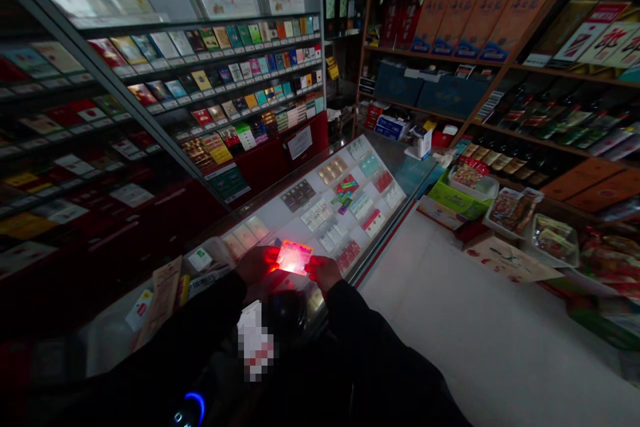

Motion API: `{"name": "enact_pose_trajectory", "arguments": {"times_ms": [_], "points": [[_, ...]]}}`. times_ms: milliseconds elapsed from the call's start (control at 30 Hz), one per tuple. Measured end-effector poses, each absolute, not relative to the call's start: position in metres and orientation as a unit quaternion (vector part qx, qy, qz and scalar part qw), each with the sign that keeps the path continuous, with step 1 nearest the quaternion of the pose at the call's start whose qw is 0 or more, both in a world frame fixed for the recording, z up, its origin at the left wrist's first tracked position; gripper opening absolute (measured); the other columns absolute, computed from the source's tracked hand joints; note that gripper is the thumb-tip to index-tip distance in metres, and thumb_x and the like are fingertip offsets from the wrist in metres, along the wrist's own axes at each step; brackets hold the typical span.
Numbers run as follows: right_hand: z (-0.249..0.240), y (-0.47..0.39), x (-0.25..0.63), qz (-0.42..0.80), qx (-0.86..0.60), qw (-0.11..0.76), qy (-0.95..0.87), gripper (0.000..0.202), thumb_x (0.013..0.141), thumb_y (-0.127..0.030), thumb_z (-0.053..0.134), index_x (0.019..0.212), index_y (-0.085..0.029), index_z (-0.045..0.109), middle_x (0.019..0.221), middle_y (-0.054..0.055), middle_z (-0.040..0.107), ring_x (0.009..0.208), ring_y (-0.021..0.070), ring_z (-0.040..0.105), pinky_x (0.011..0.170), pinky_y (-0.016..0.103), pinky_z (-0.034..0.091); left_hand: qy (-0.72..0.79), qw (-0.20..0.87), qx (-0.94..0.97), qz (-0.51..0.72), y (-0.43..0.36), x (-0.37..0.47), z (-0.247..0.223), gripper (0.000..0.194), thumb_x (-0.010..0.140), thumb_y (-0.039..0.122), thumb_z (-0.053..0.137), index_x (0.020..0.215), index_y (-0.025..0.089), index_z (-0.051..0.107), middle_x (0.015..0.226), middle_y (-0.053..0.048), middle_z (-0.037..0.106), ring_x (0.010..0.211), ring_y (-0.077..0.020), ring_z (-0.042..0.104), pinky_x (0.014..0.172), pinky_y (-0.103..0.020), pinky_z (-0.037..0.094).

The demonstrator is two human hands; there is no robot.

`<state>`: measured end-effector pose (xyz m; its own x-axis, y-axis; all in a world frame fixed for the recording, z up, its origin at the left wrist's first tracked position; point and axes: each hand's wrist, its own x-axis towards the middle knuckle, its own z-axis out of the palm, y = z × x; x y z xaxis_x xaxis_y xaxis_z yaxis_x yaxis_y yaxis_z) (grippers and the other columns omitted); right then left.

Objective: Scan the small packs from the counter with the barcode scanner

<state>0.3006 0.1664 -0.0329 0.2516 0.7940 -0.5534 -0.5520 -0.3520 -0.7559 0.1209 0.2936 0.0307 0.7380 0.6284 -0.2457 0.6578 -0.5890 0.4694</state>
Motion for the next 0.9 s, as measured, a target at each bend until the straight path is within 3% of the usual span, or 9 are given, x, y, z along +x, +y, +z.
{"name": "enact_pose_trajectory", "arguments": {"times_ms": [167,300,500,767,900], "points": [[-0.019,0.169,0.283,0.57,-0.563,0.553,-0.227,0.037,0.06,-0.029,0.074,0.093,-0.015,0.079,0.077,0.004,0.073,0.06,0.0111,0.053,0.06,0.027,0.044,0.448,0.394,0.801,0.058,0.275,0.093,0.047,0.034,0.077,0.032,0.062,0.106,0.023,0.076,0.107,-0.004,0.079,0.101,-0.0252,0.072,0.086,-0.031,0.054],[-0.008,0.17,0.277,0.583,-0.524,0.553,-0.283,0.037,0.063,-0.032,0.071,0.097,-0.018,0.079,0.083,0.004,0.076,0.073,0.0173,0.063,0.075,0.034,0.052,0.447,0.47,0.749,0.135,0.26,0.077,0.046,0.041,0.078,0.034,0.06,0.114,0.02,0.073,0.115,-0.006,0.077,0.104,-0.025,0.072,0.091,-0.034,0.056],[0.007,0.164,0.276,0.522,-0.541,0.533,-0.389,0.026,0.07,-0.029,0.071,0.093,-0.022,0.08,0.101,0.006,0.077,0.107,0.0252,0.067,0.1,0.041,0.049,0.467,0.423,0.754,0.186,0.25,0.064,0.048,0.033,0.076,0.039,0.065,0.103,0.022,0.075,0.111,-0.007,0.077,0.114,-0.0273,0.067,0.102,-0.041,0.052],[0.035,0.171,0.259,0.596,-0.503,0.516,-0.355,0.043,0.069,-0.03,0.068,0.11,-0.018,0.076,0.097,0.005,0.076,0.088,0.0212,0.067,0.085,0.036,0.052,0.56,0.46,0.663,0.189,0.241,0.055,0.076,0.046,0.084,0.037,0.057,0.125,0.018,0.066,0.109,-0.007,0.077,0.092,-0.0243,0.073,0.074,-0.034,0.059],[0.044,0.184,0.245,0.589,-0.509,0.499,-0.381,0.038,0.07,-0.028,0.067,0.105,-0.017,0.077,0.093,0.004,0.076,0.087,0.0204,0.066,0.084,0.035,0.052,0.583,0.461,0.629,0.227,0.239,0.038,0.082,0.045,0.084,0.034,0.057,0.125,0.017,0.064,0.115,-0.007,0.076,0.095,-0.0233,0.073,0.074,-0.032,0.059]]}}
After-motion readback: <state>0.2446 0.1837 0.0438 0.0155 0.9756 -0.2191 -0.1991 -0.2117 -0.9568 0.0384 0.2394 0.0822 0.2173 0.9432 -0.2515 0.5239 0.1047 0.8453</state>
